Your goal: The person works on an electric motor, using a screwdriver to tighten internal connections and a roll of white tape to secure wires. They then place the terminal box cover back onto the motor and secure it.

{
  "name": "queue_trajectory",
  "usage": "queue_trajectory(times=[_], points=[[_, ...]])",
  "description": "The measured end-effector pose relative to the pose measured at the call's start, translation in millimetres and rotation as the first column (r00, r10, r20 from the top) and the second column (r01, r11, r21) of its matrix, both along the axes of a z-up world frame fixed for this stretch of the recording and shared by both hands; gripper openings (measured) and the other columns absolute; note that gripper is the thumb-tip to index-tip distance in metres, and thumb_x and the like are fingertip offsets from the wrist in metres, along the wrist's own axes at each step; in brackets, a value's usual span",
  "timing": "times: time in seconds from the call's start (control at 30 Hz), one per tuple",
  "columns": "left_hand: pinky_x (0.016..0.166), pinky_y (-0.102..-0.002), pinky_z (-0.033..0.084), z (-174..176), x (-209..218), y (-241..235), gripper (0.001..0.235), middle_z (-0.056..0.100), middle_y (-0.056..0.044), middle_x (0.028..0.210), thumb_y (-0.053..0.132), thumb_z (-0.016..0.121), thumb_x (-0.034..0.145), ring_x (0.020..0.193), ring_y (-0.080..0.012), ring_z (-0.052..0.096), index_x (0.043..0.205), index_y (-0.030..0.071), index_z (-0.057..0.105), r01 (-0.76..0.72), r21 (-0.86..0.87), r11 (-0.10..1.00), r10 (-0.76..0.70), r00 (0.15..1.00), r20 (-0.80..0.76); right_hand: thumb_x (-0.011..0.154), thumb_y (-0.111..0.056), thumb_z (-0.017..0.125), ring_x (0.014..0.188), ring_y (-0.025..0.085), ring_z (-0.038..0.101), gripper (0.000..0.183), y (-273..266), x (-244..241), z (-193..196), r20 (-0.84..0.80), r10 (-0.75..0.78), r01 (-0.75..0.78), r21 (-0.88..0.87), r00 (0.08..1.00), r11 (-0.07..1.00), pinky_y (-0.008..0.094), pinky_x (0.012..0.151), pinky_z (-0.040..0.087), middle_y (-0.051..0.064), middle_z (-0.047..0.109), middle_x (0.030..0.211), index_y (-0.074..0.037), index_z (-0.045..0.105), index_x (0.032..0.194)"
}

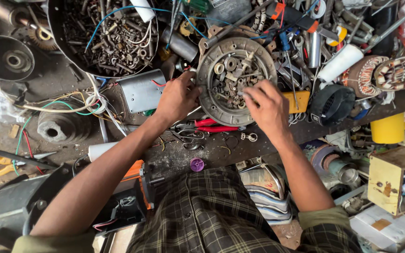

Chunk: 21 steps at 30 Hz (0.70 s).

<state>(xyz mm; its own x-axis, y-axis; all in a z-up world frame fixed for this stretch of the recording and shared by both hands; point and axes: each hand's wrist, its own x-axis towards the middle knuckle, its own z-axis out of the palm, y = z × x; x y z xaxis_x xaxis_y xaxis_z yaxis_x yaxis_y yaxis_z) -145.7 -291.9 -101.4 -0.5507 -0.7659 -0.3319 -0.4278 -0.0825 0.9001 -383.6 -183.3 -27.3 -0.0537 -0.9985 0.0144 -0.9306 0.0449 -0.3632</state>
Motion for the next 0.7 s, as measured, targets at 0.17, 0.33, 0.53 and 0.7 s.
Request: queue_trajectory(times=[0.17,0.33,0.53,0.7], points=[[0.072,-0.047,0.054,3.3,1.0,-1.9,0.037,0.075,-0.021,0.087,0.015,0.073,0.090,0.081,-0.0389,0.073,0.120,-0.002,0.062,0.013,-0.060,0.998,-0.013,1.000,-0.004,0.091,-0.008,0.080,0.091,0.023,0.066,0.020,-19.0,-5.4,5.6,-0.026,0.181,-0.183,-0.070,0.983,0.981,0.036,0.075,0.055,0.004,0.064,0.099,-0.011,0.079,0.110],[0.071,-0.043,0.057,9.6,-0.6,-2.9,0.039,0.076,-0.018,0.087,0.016,0.071,0.091,0.078,-0.0330,0.076,0.124,-0.002,0.061,0.012,-0.018,1.000,-0.013,0.999,-0.052,0.084,-0.012,0.081,0.090,0.024,0.065,0.024,-30.1,-8.0,7.5,-0.112,0.287,-0.275,0.106,0.951,0.955,0.038,0.064,0.052,0.003,0.060,0.094,-0.011,0.081,0.107],[0.072,-0.042,0.057,12.2,4.2,-3.9,0.039,0.077,-0.017,0.085,0.017,0.072,0.091,0.078,-0.0317,0.077,0.123,-0.002,0.061,0.013,-0.017,1.000,-0.014,0.999,-0.048,0.087,-0.018,0.082,0.089,0.023,0.066,0.021,-25.9,-12.7,4.1,-0.177,0.163,-0.136,0.158,0.970,0.978,0.038,0.063,0.053,0.005,0.061,0.098,-0.009,0.079,0.105],[0.074,-0.044,0.057,6.8,1.5,-2.6,0.035,0.077,-0.018,0.086,0.017,0.073,0.091,0.080,-0.0344,0.076,0.118,-0.002,0.064,0.019,-0.063,0.998,-0.021,0.999,-0.030,0.088,-0.009,0.078,0.094,0.021,0.065,0.021,-15.4,-18.3,6.7,-0.256,0.134,-0.134,0.018,0.957,0.991,0.038,0.077,0.057,0.004,0.062,0.101,-0.009,0.079,0.109]])
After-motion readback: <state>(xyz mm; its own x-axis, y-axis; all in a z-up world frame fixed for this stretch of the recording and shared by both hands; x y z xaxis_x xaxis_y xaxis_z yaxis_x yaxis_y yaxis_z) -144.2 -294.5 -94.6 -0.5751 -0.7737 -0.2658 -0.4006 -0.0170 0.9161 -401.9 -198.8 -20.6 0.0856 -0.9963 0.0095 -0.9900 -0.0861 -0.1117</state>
